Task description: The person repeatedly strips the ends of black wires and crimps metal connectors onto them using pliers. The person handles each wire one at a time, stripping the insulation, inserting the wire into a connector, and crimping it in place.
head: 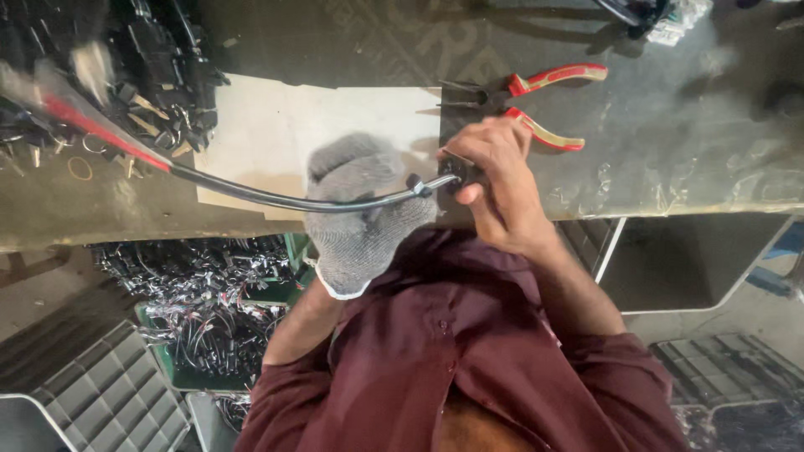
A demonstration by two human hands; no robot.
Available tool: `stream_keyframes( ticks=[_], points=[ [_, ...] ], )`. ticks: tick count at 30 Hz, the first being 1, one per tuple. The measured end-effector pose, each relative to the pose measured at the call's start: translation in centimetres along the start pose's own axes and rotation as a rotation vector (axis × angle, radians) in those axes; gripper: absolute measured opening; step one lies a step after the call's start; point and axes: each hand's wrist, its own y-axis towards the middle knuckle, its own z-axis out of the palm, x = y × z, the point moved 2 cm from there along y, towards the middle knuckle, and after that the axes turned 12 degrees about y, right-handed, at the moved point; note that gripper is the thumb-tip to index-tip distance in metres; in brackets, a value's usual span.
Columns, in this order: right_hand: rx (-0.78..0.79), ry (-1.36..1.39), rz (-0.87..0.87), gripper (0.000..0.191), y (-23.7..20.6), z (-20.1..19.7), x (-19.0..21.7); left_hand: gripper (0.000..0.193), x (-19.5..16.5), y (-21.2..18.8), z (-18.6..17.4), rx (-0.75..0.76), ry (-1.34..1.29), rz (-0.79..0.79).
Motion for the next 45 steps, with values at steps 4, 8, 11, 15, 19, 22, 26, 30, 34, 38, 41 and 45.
stream_keyframes(
  ticks=[4,8,11,15,19,22,26,30,34,38,41,45],
  points=[
    [0.005,0.079,-0.153,0.052,-0.3,0.0,0.3,0.029,-0.2,0.4,0.2,-0.104,0.004,0.066],
    [-0.039,-0.035,-0.152,0.062,-0.3,0.3,1.4,0.033,0.2,0.6,0.3,-0.059,0.452,0.200],
    [-0.027,-0.015,-0.125,0.062,-0.3,0.3,1.9,0.036,0.8,0.5,0.2,-0.061,0.351,0.194],
    [0.018,-0.006,-0.034,0.052,-0.9,0.2,1.8,0.043,1.3,0.5,0.3,0.075,0.186,-0.007],
    [0.010,0.126,0.074,0.035,-1.8,0.5,1.2,0.027,-0.3,0.5,0.5,0.080,0.172,0.105],
    [-0.058,0.598,0.327,0.032,-2.2,0.7,0.2,0.023,-1.6,0.9,1.1,0.118,0.193,0.119],
    [-0.022,0.672,0.585,0.028,-2.6,1.0,-1.1,0.045,-1.7,2.3,1.3,0.011,0.380,0.149],
    [0.097,0.678,0.390,0.034,-2.7,0.7,-0.7,0.048,-0.4,2.7,1.3,0.279,0.041,0.391],
    [0.107,0.700,0.544,0.045,-2.1,0.2,-1.3,0.045,0.6,2.5,0.9,0.255,0.105,0.368],
    [0.466,0.911,0.357,0.051,-2.2,0.5,-1.6,0.038,0.2,2.4,0.7,0.528,-0.124,0.485],
    [0.468,1.198,0.571,0.058,-3.6,1.6,-2.5,0.022,0.0,2.2,0.7,0.343,-0.305,0.269],
    [0.187,1.120,0.545,0.053,-4.5,3.6,-3.8,0.006,0.1,1.6,1.8,0.171,-0.373,0.120]
  ],
)
